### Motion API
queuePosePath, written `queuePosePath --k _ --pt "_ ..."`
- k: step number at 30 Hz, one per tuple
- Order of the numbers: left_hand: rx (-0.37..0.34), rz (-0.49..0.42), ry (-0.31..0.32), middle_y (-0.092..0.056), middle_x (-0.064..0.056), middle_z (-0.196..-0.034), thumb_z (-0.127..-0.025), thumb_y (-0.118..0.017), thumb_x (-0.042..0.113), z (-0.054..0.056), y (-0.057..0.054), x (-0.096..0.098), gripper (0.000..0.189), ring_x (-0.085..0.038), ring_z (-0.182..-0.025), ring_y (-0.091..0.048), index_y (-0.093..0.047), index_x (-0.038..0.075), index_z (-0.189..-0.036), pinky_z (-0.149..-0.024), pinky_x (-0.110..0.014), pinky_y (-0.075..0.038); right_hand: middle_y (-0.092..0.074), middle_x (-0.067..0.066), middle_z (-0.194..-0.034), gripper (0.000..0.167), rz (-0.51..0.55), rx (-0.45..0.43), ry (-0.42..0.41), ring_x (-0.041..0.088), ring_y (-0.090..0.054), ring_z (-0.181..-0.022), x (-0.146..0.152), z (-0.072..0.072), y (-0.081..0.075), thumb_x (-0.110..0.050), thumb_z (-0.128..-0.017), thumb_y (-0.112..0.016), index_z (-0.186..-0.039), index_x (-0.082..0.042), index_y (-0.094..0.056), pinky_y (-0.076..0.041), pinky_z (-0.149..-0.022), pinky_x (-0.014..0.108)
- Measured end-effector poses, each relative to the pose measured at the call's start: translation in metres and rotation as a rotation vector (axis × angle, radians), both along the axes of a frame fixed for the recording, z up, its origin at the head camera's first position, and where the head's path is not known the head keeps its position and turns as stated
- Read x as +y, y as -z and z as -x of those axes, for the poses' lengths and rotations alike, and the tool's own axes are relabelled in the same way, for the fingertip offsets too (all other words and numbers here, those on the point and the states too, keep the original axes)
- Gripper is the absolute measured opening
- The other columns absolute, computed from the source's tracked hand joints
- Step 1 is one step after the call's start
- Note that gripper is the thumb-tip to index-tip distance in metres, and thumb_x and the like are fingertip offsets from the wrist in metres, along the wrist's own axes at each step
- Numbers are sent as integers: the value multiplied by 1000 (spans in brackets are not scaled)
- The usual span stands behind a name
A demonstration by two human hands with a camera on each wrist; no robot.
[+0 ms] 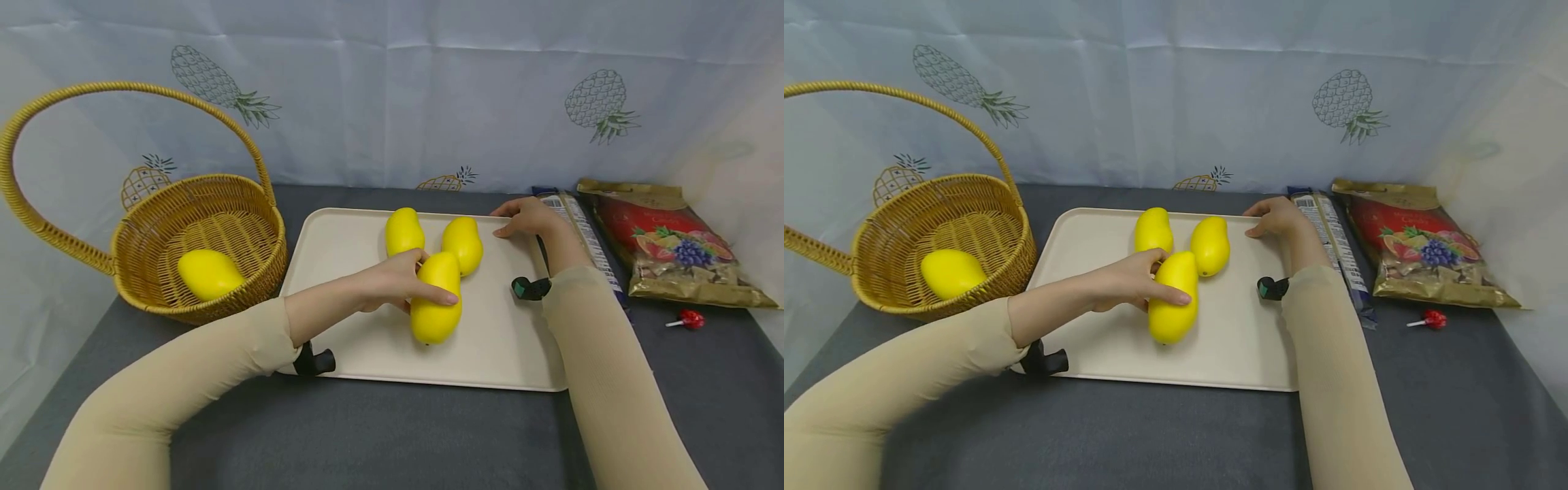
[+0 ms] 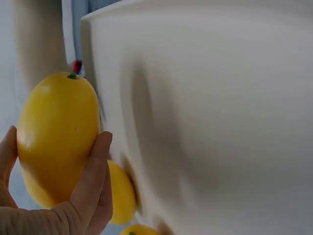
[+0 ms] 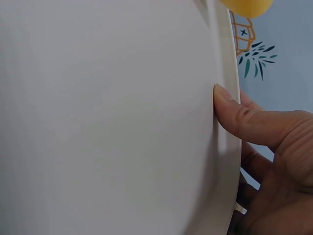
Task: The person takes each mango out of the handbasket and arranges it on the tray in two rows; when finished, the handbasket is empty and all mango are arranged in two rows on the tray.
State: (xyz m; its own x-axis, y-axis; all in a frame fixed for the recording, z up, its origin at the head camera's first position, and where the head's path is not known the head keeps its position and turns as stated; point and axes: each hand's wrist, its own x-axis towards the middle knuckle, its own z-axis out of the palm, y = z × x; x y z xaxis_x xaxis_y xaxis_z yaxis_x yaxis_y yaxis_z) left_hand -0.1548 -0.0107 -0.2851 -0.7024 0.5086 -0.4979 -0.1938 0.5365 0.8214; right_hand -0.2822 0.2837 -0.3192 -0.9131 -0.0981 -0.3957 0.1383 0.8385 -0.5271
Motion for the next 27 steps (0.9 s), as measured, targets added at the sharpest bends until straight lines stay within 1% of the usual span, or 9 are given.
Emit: queuePosePath --k 4,9,13,17,22,27 --pt "10 -3 16 -54 -5 -125 -80 -81 37 -4 4 8 70 -20 -106 -61 -43 12 -132 -79 -33 -58 -43 24 -148 58 6 4 3 43 -40 -136 0 -1 0 -24 -91 -72 -142 -6 -50 -32 -117 59" --pt "11 -3 42 -55 -6 -122 -80 -81 37 -7 12 19 72 -19 -103 -61 -41 10 -133 -79 -32 -58 -44 24 -147 57 5 13 0 43 -42 -134 0 -3 -1 -25 -91 -72 -142 -7 -51 -34 -116 59" --pt "12 -32 59 -57 -5 -118 -80 -82 35 -10 19 26 70 -18 -99 -61 -42 10 -131 -79 -31 -56 -44 24 -147 58 -1 17 -8 43 -42 -134 0 -2 -1 -25 -91 -72 -142 -7 -51 -34 -115 59" --pt "22 -77 72 -60 -5 -111 -80 -82 31 -12 23 32 61 -18 -96 -60 -46 12 -125 -80 -29 -54 -46 24 -146 57 3 21 -14 43 -43 -133 1 -2 0 -25 -91 -72 -142 -6 -51 -35 -115 59" --pt "55 -93 79 -61 -4 -107 -81 -81 29 -14 24 38 55 -18 -93 -60 -48 13 -122 -79 -28 -52 -47 23 -146 56 9 21 -6 42 -43 -134 0 -2 -1 -23 -91 -71 -141 -7 -52 -35 -116 58" --pt "127 -35 81 -61 -1 -107 -78 -83 35 -17 24 42 63 -16 -95 -59 -47 15 -127 -83 -26 -47 -45 24 -147 56 8 16 -7 43 -41 -135 1 -3 -1 -23 -92 -71 -142 -7 -51 -34 -116 59"
